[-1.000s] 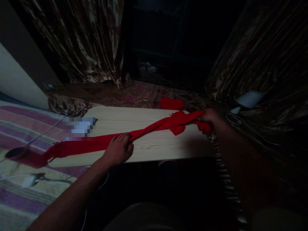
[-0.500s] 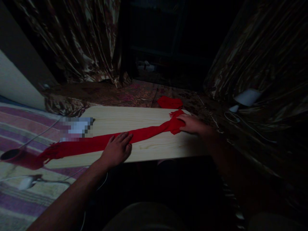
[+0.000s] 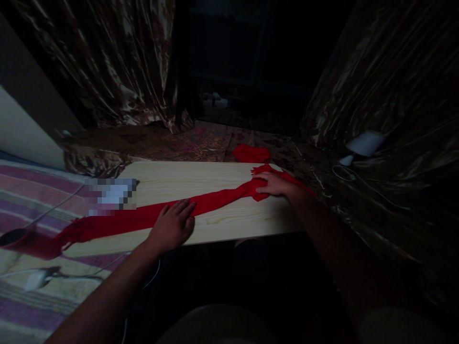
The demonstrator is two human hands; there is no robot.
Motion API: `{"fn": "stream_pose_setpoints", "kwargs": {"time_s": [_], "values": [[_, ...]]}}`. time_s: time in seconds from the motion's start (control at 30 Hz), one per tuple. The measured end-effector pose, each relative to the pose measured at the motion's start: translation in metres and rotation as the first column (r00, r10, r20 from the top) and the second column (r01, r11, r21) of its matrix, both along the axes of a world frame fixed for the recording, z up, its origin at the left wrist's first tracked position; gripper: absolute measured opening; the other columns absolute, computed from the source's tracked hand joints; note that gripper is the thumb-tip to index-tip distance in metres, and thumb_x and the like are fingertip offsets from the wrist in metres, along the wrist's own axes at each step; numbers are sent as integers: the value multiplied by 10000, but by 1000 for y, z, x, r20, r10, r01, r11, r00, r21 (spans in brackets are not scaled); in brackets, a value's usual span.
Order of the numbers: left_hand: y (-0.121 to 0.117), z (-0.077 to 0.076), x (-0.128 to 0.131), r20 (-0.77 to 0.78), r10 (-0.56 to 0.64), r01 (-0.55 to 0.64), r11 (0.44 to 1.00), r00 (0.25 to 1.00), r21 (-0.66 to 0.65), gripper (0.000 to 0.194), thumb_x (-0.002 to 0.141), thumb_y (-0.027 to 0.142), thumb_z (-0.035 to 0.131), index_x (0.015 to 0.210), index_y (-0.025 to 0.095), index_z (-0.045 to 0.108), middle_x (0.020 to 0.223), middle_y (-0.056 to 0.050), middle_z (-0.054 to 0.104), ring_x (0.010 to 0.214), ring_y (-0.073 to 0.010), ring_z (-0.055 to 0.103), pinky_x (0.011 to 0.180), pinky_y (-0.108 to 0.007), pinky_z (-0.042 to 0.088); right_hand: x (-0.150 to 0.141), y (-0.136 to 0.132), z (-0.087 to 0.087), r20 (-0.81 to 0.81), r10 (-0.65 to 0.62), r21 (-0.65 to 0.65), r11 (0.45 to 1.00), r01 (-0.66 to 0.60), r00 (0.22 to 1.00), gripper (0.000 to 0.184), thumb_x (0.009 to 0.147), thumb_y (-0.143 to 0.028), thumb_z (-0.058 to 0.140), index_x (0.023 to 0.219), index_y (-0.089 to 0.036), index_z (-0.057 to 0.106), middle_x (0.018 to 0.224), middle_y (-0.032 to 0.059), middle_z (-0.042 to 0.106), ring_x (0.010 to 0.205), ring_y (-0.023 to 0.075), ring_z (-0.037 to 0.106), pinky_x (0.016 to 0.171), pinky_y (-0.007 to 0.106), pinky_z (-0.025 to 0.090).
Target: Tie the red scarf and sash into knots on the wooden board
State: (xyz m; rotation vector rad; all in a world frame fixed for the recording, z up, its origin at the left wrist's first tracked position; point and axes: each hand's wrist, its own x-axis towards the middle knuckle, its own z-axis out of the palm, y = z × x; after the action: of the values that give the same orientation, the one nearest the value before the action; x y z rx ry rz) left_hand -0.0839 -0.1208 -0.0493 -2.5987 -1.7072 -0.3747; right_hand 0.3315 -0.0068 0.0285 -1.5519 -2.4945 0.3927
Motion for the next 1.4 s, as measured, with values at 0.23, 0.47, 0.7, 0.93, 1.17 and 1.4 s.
{"fn": "stream_pose_setpoints", "kwargs": {"time_s": [0.23, 0.47, 0.7, 0.93, 1.17, 1.4], "values": [[1, -3, -1, 16, -9, 9, 1000, 1000, 9, 564, 1014, 399, 347, 1528, 209, 482, 1580, -120, 459, 1458, -321, 422, 1159, -602, 332, -17, -6, 6, 65, -1, 62, 998, -3, 998, 69, 758, -164, 623, 736, -195, 565, 789, -1, 608, 731, 160, 518, 664, 274, 368], [-1, 1, 1, 56, 4, -4, 1000, 998, 3, 622, 1007, 395, 355, 1593, 187, 349, 1586, -121, 454, 1467, -291, 411, 1189, -541, 307, -7, -52, 13, 295, -158, 502, 865, -13, 942, 215, 876, -101, 479, 820, -191, 665, 941, 143, 643, 972, 291, 536, 880, 389, 392], [0, -1, -1, 42, 9, -9, 1000, 999, -6, 581, 1008, 408, 341, 1555, 230, 423, 1597, -98, 443, 1481, -290, 392, 1178, -567, 310, -5, -78, -2, 537, 41, 200, 964, -175, 842, 155, 861, -179, 573, 960, -181, 693, 1004, 131, 668, 963, 275, 576, 869, 376, 408], [0, -3, -2, 29, 0, 0, 1000, 1000, 8, 551, 1009, 407, 348, 1502, 213, 500, 1580, -108, 464, 1465, -302, 417, 1162, -579, 330, -29, -70, -8, 461, 76, 371, 888, -270, 884, 270, 886, -152, 561, 1134, -194, 660, 1265, 132, 617, 1138, 291, 506, 942, 404, 369], [1, -2, -2, 58, -12, 10, 999, 998, 35, 475, 1002, 386, 368, 1396, 195, 552, 1531, -122, 524, 1436, -287, 454, 1152, -540, 351, -33, -54, -15, 365, 44, 407, 891, -202, 930, 135, 857, -142, 559, 936, -182, 660, 969, 112, 653, 962, 267, 513, 865, 364, 380], [2, -1, -1, 123, 16, -15, 1000, 992, -10, 538, 990, 398, 401, 1435, 103, 467, 1482, -178, 555, 1360, -298, 524, 1163, -534, 336, -23, -52, -8, 431, -123, 531, 835, -141, 894, 252, 929, -97, 427, 977, -153, 668, 946, 129, 657, 932, 267, 535, 841, 366, 369]]}}
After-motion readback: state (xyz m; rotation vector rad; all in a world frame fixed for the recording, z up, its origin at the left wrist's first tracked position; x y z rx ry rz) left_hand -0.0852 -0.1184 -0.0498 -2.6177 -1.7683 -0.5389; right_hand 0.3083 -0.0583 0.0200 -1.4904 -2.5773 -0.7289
